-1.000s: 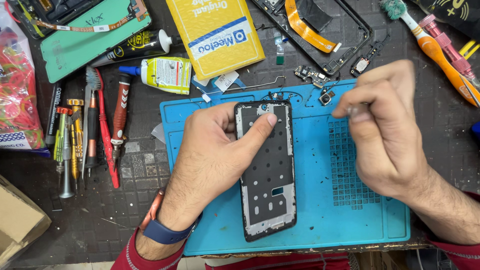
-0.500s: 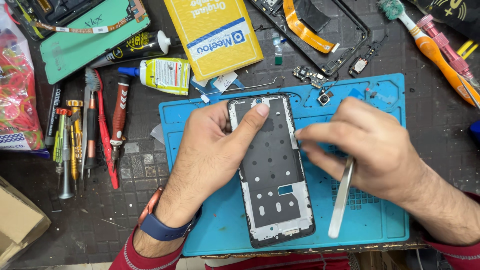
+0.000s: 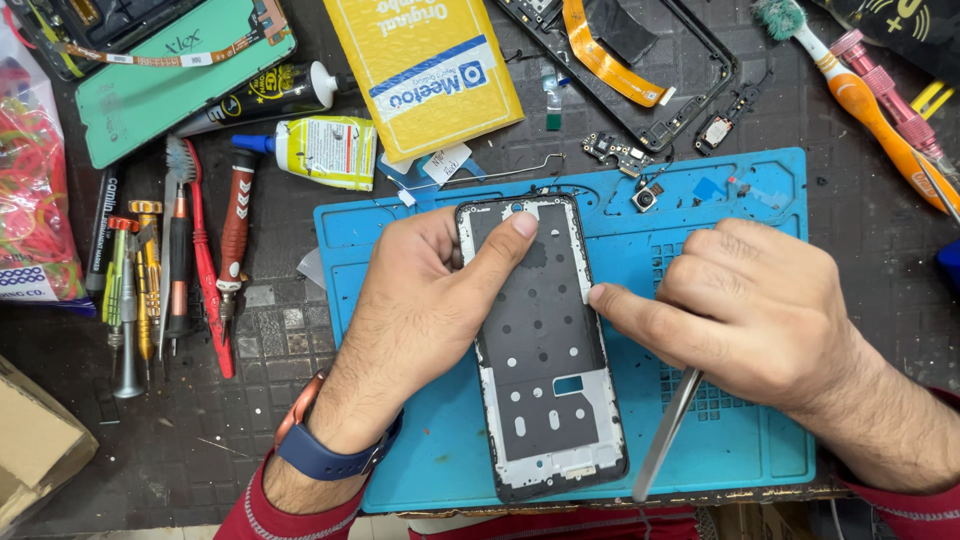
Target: The person holds a disassembled phone frame on a blue repair mat and uses a thin metal blade to scrape old adhesive and residue from its edges and back surface, working around the frame while steadying it with the other hand.
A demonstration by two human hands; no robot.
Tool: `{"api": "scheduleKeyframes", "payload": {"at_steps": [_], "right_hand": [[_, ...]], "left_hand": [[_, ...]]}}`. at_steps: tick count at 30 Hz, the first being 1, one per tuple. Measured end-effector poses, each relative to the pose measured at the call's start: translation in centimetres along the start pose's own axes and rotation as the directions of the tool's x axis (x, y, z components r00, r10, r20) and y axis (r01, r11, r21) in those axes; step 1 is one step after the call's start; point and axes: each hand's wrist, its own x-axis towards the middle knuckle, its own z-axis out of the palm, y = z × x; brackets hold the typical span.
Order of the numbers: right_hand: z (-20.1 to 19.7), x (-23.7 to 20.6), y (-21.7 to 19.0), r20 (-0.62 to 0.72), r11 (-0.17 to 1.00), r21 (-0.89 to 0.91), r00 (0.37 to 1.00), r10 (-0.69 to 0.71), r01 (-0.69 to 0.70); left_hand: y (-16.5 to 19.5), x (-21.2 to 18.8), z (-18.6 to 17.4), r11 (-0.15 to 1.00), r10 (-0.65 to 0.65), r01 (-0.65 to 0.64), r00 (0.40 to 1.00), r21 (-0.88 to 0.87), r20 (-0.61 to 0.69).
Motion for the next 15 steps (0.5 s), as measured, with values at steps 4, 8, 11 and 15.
{"api": "scheduleKeyframes", "payload": {"at_steps": [4,8,11,15], "right_hand": [[0.05,-0.08,0.42,0.058,0.999,-0.044,0.998,-0.024,0.027],[0.31,-0.32,0.53,0.074,0.995,-0.070,0.995,-0.061,0.066],[0.53,-0.32,0.46,0.073,0.992,-0.085,0.994,-0.085,0.091],[0.81,-0.12,0.42,0.064,0.992,-0.071,0.993,-0.095,0.100]], "left_hand": [[0.00,0.09,0.27,0.999,-0.003,0.004,1.000,0.042,-0.031],[-0.03,0.18,0.39,0.998,-0.024,0.026,0.999,0.050,-0.039],[0.00,0.09,0.35,0.996,-0.005,0.009,0.999,0.087,-0.051],[-0.09,0.07,0.37,0.991,0.008,0.002,0.997,0.131,-0.078]]}}
